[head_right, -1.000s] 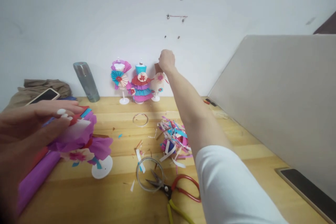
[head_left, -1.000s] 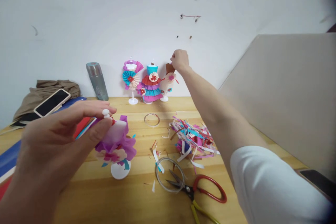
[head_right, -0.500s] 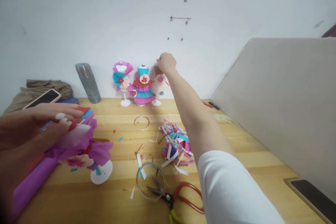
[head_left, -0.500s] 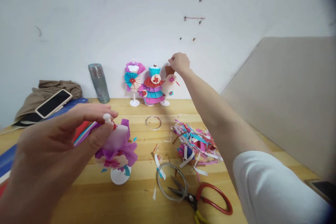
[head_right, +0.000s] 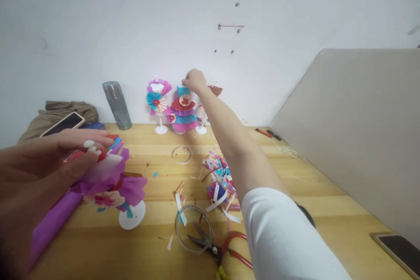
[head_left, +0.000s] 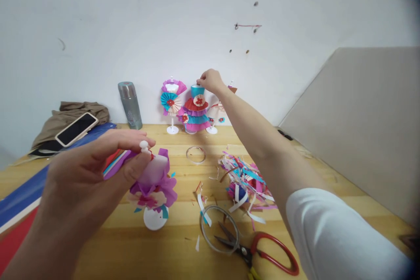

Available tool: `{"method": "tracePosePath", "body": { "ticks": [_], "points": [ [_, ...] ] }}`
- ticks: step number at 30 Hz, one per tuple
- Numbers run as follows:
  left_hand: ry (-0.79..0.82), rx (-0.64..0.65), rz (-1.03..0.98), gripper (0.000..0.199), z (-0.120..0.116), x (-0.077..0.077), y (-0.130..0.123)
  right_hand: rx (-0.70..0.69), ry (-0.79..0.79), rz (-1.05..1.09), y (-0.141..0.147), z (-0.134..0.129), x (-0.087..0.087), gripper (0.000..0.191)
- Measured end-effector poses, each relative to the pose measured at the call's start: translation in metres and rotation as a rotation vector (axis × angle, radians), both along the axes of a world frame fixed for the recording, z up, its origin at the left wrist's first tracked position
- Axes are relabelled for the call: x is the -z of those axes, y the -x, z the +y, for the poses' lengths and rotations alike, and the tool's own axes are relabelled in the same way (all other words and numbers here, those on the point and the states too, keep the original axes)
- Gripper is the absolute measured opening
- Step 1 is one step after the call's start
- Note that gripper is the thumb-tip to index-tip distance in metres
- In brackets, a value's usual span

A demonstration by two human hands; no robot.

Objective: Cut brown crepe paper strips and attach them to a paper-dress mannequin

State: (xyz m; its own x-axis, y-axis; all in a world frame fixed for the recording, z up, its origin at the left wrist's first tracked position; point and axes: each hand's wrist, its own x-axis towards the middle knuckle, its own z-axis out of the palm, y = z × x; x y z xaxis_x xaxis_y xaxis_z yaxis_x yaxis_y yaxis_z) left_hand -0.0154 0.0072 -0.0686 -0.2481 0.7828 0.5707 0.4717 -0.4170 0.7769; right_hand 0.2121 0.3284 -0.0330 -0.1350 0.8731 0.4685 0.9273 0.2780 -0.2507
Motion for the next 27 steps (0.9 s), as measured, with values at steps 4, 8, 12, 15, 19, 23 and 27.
{"method": "tracePosePath", "body": {
  "ticks": [4, 8, 12, 15, 19, 23, 27],
  "points": [
    [0.016, -0.007, 0.001, 0.005, -0.001, -0.001, -0.001, 0.004, -0.005, 0.021, 0.005, 0.001, 0.001, 0.032],
    [-0.014, 0.0, 0.009, 0.004, 0.0, -0.003, -0.001, 0.01, -0.011, 0.044, 0.012, 0.005, 0.006, 0.035],
    [-0.003, -0.004, 0.031, 0.005, 0.0, -0.003, 0.0, 0.009, -0.019, 0.085, 0.021, 0.013, 0.012, 0.036],
    [0.012, -0.007, 0.036, 0.005, -0.001, -0.004, 0.0, 0.015, -0.019, 0.094, 0.023, 0.016, 0.012, 0.035],
    [0.028, -0.002, 0.047, 0.005, -0.002, -0.006, -0.001, -0.02, 0.017, 0.076, 0.023, 0.013, 0.008, 0.034],
    [0.032, -0.023, 0.059, 0.006, -0.004, -0.007, -0.003, -0.026, 0.015, 0.01, 0.026, 0.007, 0.005, 0.033],
    [0.041, -0.022, 0.041, 0.006, -0.003, -0.006, -0.004, -0.009, 0.015, -0.024, 0.025, 0.004, -0.001, 0.035]
  ]
}}
